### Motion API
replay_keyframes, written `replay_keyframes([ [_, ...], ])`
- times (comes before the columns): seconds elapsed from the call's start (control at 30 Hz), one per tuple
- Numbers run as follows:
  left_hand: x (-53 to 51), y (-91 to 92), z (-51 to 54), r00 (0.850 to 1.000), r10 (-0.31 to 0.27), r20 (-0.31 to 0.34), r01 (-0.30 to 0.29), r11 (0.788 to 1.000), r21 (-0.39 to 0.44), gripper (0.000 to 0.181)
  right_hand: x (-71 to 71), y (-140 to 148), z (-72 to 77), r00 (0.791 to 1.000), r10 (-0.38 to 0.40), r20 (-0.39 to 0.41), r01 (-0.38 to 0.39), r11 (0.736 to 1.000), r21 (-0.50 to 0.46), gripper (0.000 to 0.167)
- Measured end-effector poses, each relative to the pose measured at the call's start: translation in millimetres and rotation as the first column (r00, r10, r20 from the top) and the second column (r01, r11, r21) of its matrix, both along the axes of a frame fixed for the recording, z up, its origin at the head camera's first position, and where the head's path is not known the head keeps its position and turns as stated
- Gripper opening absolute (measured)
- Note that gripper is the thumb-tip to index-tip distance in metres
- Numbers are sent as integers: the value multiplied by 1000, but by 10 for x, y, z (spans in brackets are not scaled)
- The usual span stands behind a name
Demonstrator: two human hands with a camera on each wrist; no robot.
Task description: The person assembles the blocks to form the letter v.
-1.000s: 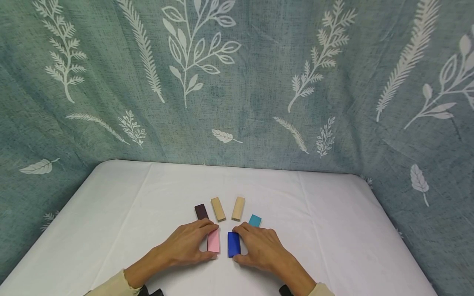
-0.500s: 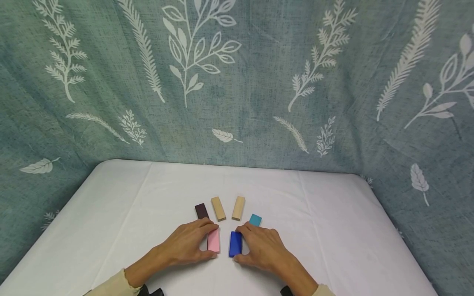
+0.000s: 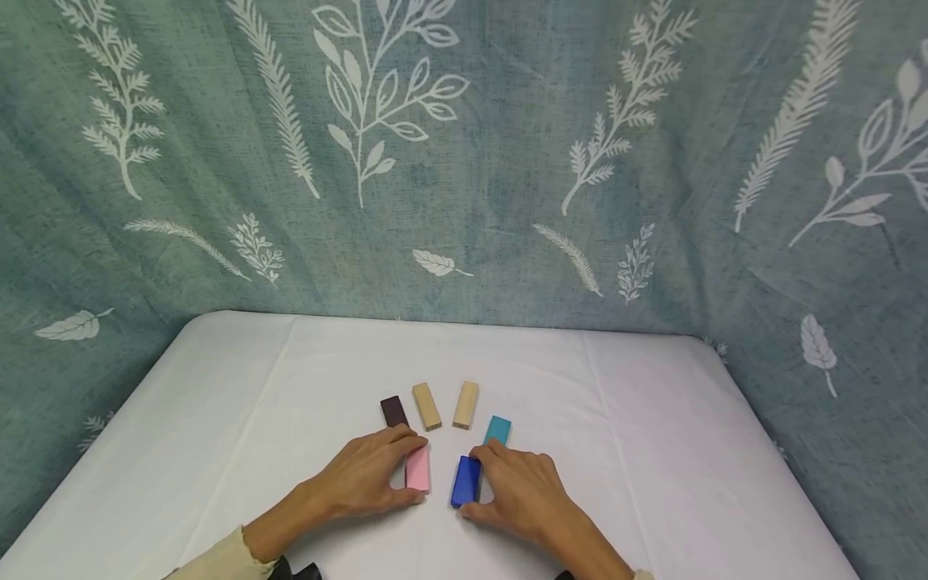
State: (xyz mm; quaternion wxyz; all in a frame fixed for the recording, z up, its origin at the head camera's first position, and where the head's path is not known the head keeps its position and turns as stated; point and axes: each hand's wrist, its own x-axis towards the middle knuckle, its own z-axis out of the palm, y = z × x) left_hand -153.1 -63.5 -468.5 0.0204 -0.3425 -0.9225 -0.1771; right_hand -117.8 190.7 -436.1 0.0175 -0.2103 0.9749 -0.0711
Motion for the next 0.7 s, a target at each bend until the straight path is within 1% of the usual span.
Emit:
replay_keyframes([
  [0.23,-9,2,-2,1000,-10,-14,10,1000,-4,65,77,40,-5,1000,-16,-9,16,1000,-13,66],
  [0.47,-5,0,-13,1000,-4,-7,4,1000,-7,65,137,61,-21,998,-49,30,49,999,-4,69],
  [0.7,10,-7,-17,1000,-2,-19,2,1000,-3,65,185,53,-15,994,-87,59,86,996,11,72],
])
